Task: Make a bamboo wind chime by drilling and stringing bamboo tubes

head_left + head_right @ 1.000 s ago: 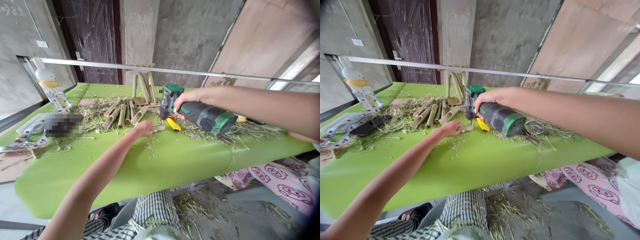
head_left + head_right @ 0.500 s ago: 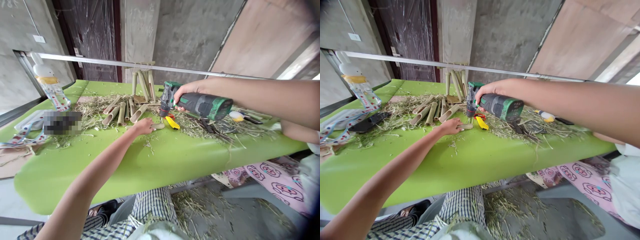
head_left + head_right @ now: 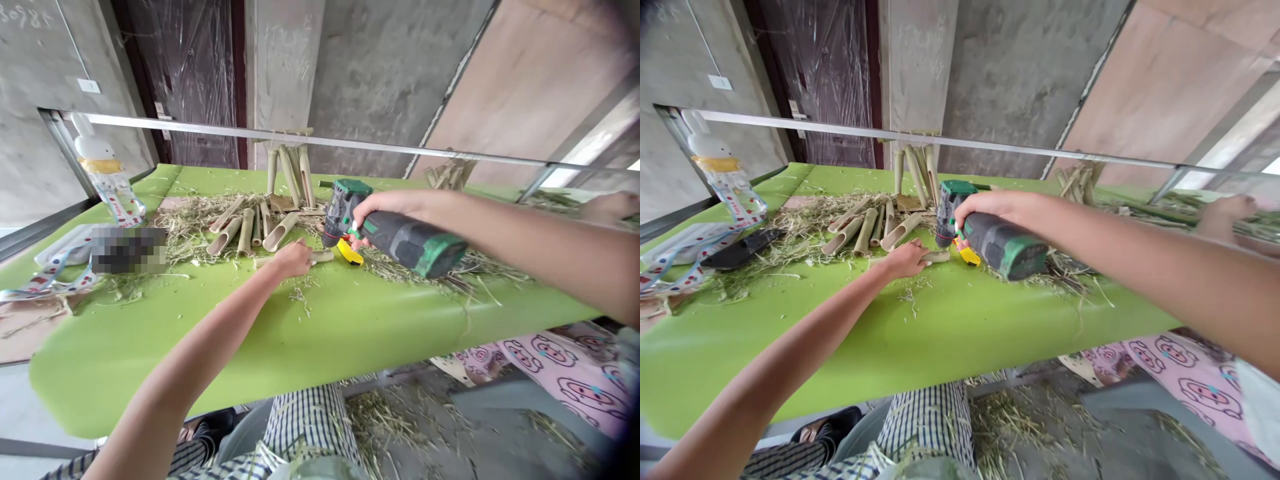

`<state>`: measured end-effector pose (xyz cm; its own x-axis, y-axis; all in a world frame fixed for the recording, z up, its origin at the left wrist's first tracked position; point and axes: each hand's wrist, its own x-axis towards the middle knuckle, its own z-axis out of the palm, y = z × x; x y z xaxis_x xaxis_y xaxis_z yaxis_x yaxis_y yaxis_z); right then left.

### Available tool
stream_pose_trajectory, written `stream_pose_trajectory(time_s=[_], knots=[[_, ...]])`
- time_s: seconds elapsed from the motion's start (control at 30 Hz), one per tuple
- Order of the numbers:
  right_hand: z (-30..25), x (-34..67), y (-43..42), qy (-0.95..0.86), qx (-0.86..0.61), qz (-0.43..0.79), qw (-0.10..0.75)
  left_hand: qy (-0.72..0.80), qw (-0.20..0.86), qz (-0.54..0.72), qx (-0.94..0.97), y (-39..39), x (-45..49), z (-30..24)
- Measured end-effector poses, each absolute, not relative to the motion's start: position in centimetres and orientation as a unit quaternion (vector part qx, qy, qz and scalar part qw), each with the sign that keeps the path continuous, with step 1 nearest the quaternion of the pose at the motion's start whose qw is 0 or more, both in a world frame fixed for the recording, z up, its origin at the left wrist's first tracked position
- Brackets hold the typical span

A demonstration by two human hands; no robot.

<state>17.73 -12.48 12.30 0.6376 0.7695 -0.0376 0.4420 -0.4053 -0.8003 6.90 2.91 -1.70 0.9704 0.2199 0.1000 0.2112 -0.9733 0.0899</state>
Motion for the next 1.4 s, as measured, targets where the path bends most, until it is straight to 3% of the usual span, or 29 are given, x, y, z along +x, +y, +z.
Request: stream_pose_trajectory(time_s=[0.07,0.13,0.33,0.47,0.6,0.77,1.07,1.4], knots=[[11.2,16.8,-13.7,-0.337,-0.813,0.313,0.356,0.133,0.006,0.067,0.989,2.7,6.8,-1.4],[9.8,15.8,-15.0,-0.337,-0.801,0.345,0.354,0.159,-0.036,0.093,0.982,2.4,6.9,-1.1],[5.7,12.4,-19.1,-0.425,-0.804,0.195,0.367,0.23,-0.084,0.188,0.951,3.0,7.1,-0.3],[3.5,11.7,-22.2,-0.436,-0.757,0.186,0.45,0.344,-0.043,0.241,0.907,5.3,5.4,1.0],[1.6,13.0,-23.0,-0.401,-0.731,0.151,0.531,0.33,-0.086,0.33,0.88,5.7,4.2,2.0],[0.7,17.0,-18.8,-0.382,-0.689,0.098,0.608,0.293,-0.099,0.35,0.884,4.1,4.9,2.0],[0.0,23.0,-9.0,-0.283,-0.425,0.245,0.824,0.279,-0.114,0.36,0.883,4.0,4.8,1.5],[-3.2,30.0,-10.8,-0.111,-0.299,0.291,0.902,0.3,0.033,0.394,0.868,5.3,5.1,1.0]])
